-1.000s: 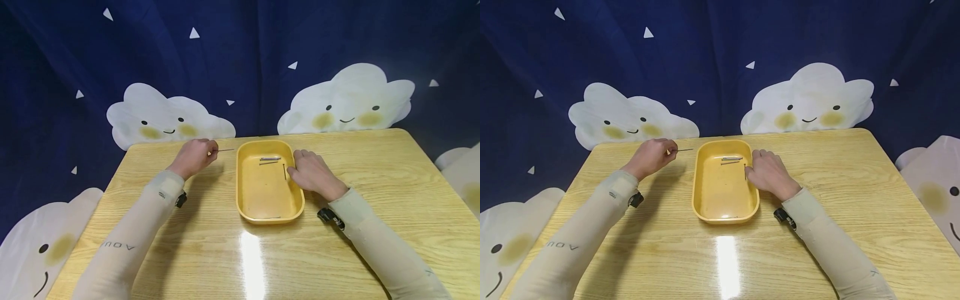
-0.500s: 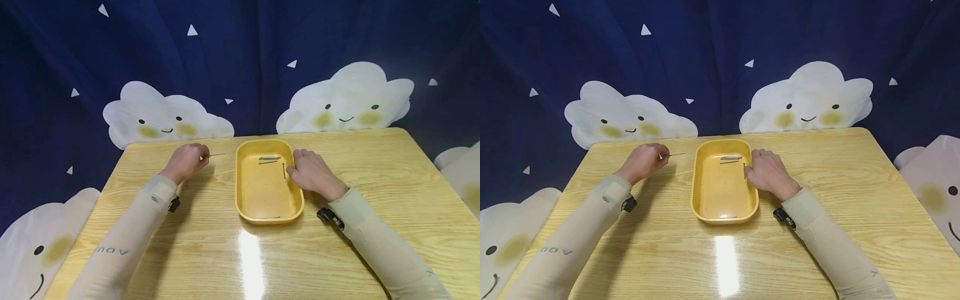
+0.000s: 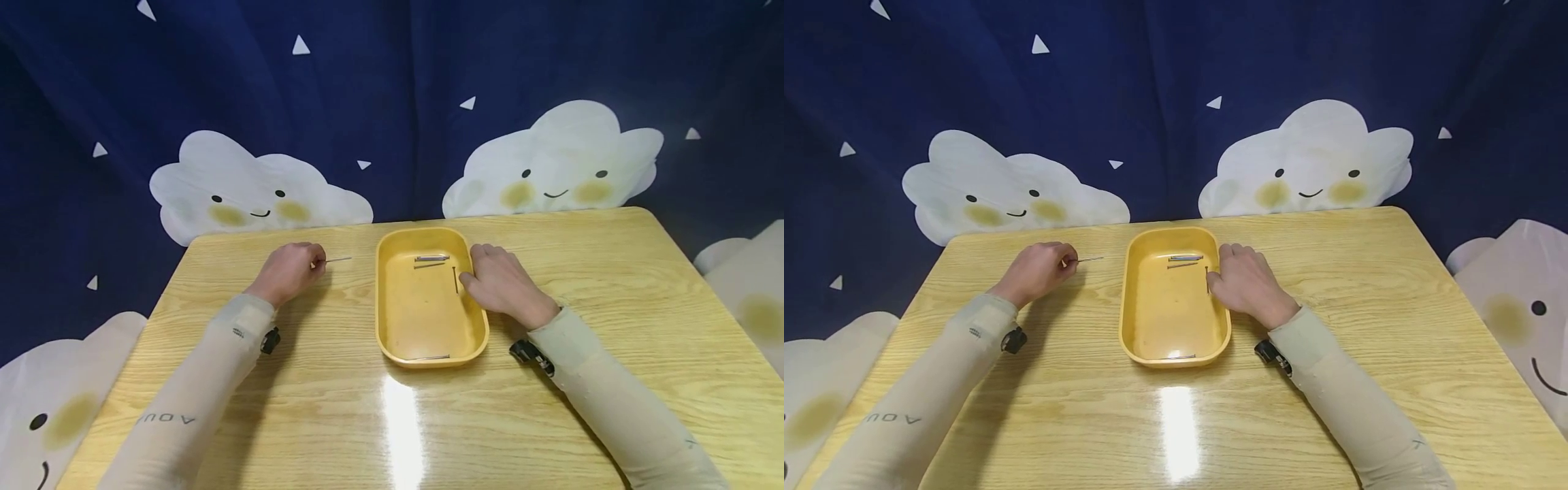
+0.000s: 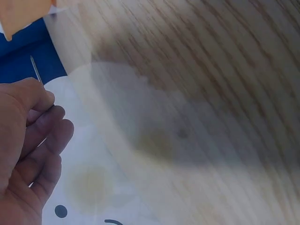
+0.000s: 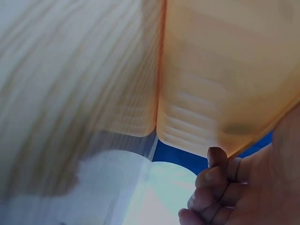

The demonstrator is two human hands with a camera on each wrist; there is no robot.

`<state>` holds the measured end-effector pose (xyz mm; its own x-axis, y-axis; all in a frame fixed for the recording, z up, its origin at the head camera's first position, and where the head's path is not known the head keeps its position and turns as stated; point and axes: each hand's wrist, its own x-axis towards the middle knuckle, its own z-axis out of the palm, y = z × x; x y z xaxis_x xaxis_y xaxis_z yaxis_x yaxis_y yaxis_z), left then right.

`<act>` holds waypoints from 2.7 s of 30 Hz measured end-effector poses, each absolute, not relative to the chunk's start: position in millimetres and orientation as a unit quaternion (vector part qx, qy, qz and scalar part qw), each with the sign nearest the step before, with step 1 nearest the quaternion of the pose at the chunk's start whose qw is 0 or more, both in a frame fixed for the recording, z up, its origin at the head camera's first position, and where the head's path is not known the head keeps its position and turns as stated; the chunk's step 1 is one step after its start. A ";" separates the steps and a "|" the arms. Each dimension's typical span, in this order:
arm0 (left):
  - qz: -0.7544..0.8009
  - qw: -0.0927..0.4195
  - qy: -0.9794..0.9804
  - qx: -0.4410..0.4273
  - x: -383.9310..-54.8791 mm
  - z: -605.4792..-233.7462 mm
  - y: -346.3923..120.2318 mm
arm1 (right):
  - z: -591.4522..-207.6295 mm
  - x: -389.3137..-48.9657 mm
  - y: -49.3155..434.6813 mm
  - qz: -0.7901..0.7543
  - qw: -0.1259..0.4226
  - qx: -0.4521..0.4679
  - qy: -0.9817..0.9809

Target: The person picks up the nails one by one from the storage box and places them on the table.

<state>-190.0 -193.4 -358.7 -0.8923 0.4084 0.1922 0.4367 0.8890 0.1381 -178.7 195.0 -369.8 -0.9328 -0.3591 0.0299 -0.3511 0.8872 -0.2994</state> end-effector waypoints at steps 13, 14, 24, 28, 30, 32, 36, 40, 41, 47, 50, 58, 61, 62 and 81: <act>-0.074 0.040 -0.976 -0.201 -192.2 -368.0 -201.1 | -370.4 -179.1 194.0 -0.148 0.001 -0.186 0.971; -0.073 0.038 -0.976 -0.200 -192.2 -368.5 -201.3 | -370.4 -179.1 193.9 -0.148 0.001 -0.186 0.971; -0.075 0.024 -0.976 -0.201 -193.2 -375.8 -205.0 | -371.0 -179.8 193.6 -0.147 0.002 -0.184 0.972; -0.081 0.018 -0.977 -0.198 -194.1 -376.6 -205.1 | -370.9 -180.1 193.5 -0.148 0.001 -0.182 0.972; -0.082 0.015 -0.977 -0.196 -194.5 -377.3 -205.0 | -370.9 -180.1 193.6 -0.148 0.001 -0.182 0.972; -0.081 0.014 -0.977 -0.196 -195.0 -378.0 -205.3 | -370.5 -180.1 193.5 -0.148 0.003 -0.181 0.972; -0.079 0.014 -0.977 -0.199 -195.6 -379.9 -206.5 | -370.2 -179.8 193.4 -0.149 0.008 -0.178 0.973; -0.079 0.017 -0.976 -0.201 -194.7 -380.5 -207.0 | -370.6 -179.5 193.5 -0.149 0.009 -0.179 0.973; -0.080 0.018 -0.976 -0.202 -194.7 -380.9 -207.2 | -370.7 -179.7 193.6 -0.149 0.008 -0.179 0.972; -0.085 0.024 -0.974 -0.207 -195.0 -382.7 -208.3 | -369.5 -179.9 193.1 -0.149 0.006 -0.179 0.973; -0.086 0.021 -0.975 -0.203 -194.2 -382.0 -208.8 | -368.7 -179.9 192.5 -0.149 0.006 -0.179 0.972; -0.088 0.016 -0.976 -0.197 -195.3 -382.4 -209.0 | -368.3 -179.4 192.4 -0.148 0.005 -0.183 0.972; -0.086 0.012 -0.976 -0.199 -195.9 -383.8 -208.7 | -368.8 -179.1 193.1 -0.148 0.004 -0.183 0.972; -0.085 0.011 -0.976 -0.198 -195.8 -383.9 -208.5 | -368.9 -179.0 193.3 -0.148 0.004 -0.183 0.972; -0.073 0.017 -0.979 -0.188 -190.1 -375.5 -208.9 | -368.8 -179.4 193.5 -0.155 0.004 -0.185 0.970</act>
<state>-190.1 -208.9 -375.5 -0.9291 0.3650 0.0600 0.3699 0.9190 0.1363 -179.4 193.5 -368.8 -0.9313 -0.3607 0.0504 -0.3584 0.8832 -0.3025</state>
